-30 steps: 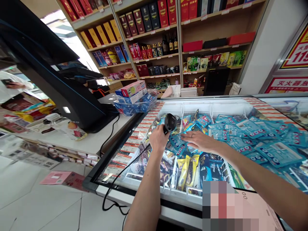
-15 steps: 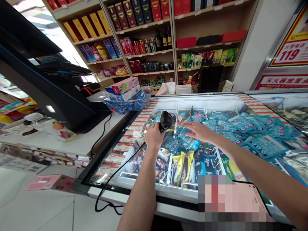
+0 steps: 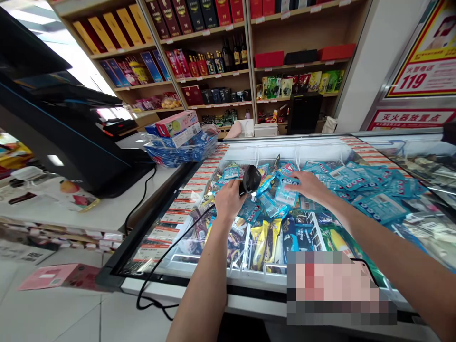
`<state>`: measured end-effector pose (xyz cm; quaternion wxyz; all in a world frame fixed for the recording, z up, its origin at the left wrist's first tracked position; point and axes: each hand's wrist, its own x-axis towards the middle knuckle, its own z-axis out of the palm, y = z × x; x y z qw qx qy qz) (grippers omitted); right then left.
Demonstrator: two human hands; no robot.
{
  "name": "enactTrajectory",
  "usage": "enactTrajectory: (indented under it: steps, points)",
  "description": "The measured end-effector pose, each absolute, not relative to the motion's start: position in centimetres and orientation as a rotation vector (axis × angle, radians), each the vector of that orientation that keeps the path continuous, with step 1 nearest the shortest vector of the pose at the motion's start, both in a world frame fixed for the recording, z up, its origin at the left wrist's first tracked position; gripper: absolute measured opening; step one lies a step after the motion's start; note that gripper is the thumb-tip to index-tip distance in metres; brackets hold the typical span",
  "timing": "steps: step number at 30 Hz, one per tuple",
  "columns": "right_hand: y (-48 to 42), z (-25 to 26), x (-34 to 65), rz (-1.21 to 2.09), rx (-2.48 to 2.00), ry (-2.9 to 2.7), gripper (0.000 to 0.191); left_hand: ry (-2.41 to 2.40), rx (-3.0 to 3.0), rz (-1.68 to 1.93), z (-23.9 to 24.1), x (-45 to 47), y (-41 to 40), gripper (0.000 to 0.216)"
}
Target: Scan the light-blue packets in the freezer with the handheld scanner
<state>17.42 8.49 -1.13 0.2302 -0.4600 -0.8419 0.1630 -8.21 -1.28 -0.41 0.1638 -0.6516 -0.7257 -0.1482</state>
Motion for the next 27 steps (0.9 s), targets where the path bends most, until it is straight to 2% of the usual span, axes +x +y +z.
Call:
enactTrajectory:
  steps: [5,10,27]
  points:
    - [7.8,-1.6,20.5,0.852,-1.256,-1.866,0.036,-1.872,-2.086,-0.377,-0.2,-7.2,-1.6,0.03]
    - [7.3,-3.2,21.4,1.048,-1.151,-1.607,0.03,-1.716,-2.294,-0.343,-0.3,-6.1,-1.7,0.034]
    - [7.5,-4.7,21.5,0.743,-1.275,-1.727,0.035,-1.672,-2.385,-0.278,-0.6,-4.5,-1.6,0.034]
